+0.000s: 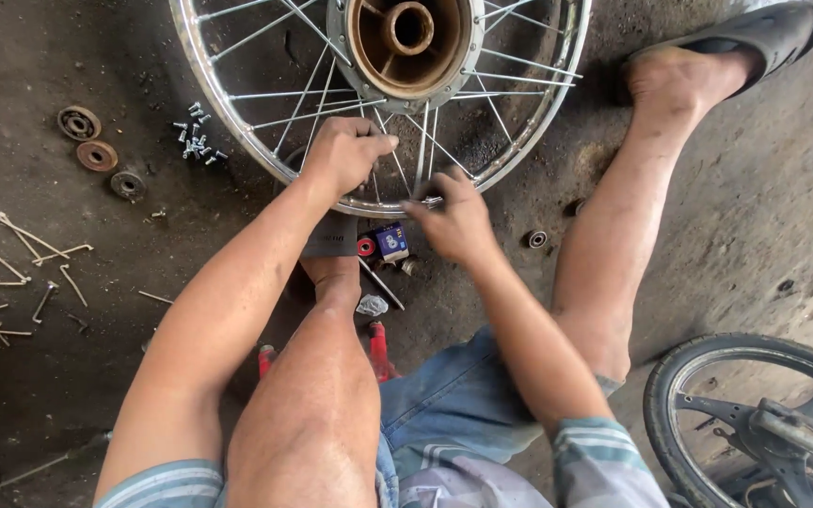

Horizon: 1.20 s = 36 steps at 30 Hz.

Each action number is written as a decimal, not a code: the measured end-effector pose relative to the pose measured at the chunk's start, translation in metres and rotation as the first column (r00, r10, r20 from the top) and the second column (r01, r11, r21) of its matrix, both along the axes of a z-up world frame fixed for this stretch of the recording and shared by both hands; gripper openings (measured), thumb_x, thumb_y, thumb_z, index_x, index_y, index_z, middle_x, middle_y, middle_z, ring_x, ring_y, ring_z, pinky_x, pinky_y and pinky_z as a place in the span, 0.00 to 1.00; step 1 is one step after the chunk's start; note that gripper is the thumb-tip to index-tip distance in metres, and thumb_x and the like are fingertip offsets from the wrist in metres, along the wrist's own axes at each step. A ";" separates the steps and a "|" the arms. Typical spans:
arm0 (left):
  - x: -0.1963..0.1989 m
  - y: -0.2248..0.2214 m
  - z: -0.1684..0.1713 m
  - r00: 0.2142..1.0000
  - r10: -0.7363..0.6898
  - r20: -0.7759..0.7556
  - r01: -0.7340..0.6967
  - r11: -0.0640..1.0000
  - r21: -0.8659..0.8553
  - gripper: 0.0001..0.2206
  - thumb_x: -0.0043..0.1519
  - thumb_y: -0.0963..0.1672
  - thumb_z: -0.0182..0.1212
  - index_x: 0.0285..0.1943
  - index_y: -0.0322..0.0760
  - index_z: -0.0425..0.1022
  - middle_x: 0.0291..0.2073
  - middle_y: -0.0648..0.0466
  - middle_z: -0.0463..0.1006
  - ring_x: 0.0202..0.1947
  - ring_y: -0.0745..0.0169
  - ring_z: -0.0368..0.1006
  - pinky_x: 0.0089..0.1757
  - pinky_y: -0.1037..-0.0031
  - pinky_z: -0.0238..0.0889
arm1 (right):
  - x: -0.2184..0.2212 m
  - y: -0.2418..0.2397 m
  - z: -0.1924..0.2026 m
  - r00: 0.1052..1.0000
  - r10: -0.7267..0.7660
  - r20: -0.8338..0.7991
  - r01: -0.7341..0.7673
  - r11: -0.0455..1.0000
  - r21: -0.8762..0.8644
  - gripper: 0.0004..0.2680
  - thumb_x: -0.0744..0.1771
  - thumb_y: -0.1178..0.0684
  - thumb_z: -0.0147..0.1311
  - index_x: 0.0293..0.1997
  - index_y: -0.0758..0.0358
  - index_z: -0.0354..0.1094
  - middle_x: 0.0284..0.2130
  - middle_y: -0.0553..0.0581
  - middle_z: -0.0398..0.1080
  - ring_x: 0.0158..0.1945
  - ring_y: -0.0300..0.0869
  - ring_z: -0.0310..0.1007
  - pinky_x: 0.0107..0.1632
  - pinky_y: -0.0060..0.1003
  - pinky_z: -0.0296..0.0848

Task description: The person is assembling or repairing a motorcycle wheel by manually threading spokes into the hub and rim.

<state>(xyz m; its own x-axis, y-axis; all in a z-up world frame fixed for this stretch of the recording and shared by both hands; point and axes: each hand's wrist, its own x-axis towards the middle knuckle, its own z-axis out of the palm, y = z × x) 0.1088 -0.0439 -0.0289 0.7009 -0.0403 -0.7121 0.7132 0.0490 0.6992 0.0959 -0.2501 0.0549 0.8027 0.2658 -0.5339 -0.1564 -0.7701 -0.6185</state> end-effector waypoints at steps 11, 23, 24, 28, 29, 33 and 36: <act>-0.018 0.050 0.070 0.852 -0.517 0.080 0.427 0.776 0.464 0.12 0.64 0.43 0.56 0.51 0.35 0.82 0.40 0.39 0.81 0.44 0.34 0.78 0.43 0.51 0.73 | -0.014 0.068 -0.050 0.944 -0.327 0.044 0.301 0.909 0.286 0.09 0.61 0.51 0.67 0.29 0.60 0.69 0.35 0.56 0.61 0.39 0.53 0.72 0.44 0.41 0.71; -0.053 0.028 0.006 0.632 -0.765 0.120 0.494 0.518 0.699 0.09 0.54 0.42 0.60 0.43 0.40 0.80 0.42 0.48 0.78 0.41 0.41 0.76 0.41 0.57 0.66 | 0.007 0.034 -0.067 0.877 -0.385 -0.287 0.457 0.854 0.249 0.18 0.61 0.52 0.73 0.46 0.61 0.62 0.40 0.61 0.73 0.44 0.50 0.74 0.44 0.46 0.73; -0.057 0.028 0.001 0.602 -0.795 0.073 0.523 0.462 0.717 0.10 0.51 0.42 0.60 0.41 0.41 0.80 0.43 0.52 0.77 0.40 0.45 0.76 0.40 0.57 0.66 | 0.009 0.020 -0.083 0.872 -0.278 -0.404 0.400 0.879 0.259 0.20 0.63 0.49 0.72 0.54 0.62 0.63 0.50 0.67 0.75 0.53 0.56 0.76 0.52 0.52 0.76; -0.050 0.019 0.001 0.615 -0.788 0.042 0.497 0.428 0.754 0.06 0.51 0.43 0.60 0.36 0.44 0.78 0.42 0.53 0.76 0.31 0.46 0.75 0.36 0.58 0.66 | 0.032 0.047 -0.033 0.932 -0.147 -0.332 0.280 0.872 0.401 0.09 0.66 0.53 0.67 0.41 0.65 0.71 0.33 0.62 0.77 0.40 0.47 0.78 0.44 0.43 0.77; -0.050 0.019 0.000 0.616 -0.787 0.030 0.499 0.420 0.758 0.07 0.50 0.43 0.60 0.36 0.44 0.78 0.42 0.54 0.76 0.30 0.46 0.75 0.36 0.58 0.66 | 0.034 0.049 -0.029 0.935 -0.164 -0.313 0.292 0.856 0.426 0.08 0.66 0.54 0.67 0.40 0.65 0.72 0.30 0.61 0.77 0.38 0.45 0.78 0.41 0.40 0.76; -0.053 0.017 0.002 0.628 -0.777 0.050 0.482 0.438 0.759 0.08 0.49 0.42 0.60 0.36 0.44 0.78 0.42 0.55 0.76 0.30 0.44 0.76 0.35 0.57 0.66 | 0.028 0.042 -0.042 0.923 -0.220 -0.315 0.352 0.811 0.468 0.06 0.66 0.56 0.66 0.37 0.67 0.72 0.26 0.61 0.75 0.34 0.43 0.77 0.33 0.35 0.78; -0.052 0.020 -0.005 0.624 -0.778 0.065 0.495 0.459 0.737 0.07 0.50 0.42 0.64 0.37 0.46 0.78 0.42 0.55 0.76 0.32 0.47 0.76 0.36 0.61 0.68 | 0.029 0.046 -0.043 0.921 -0.245 -0.303 0.367 0.806 0.465 0.06 0.66 0.56 0.65 0.37 0.66 0.73 0.26 0.59 0.76 0.33 0.40 0.77 0.34 0.33 0.79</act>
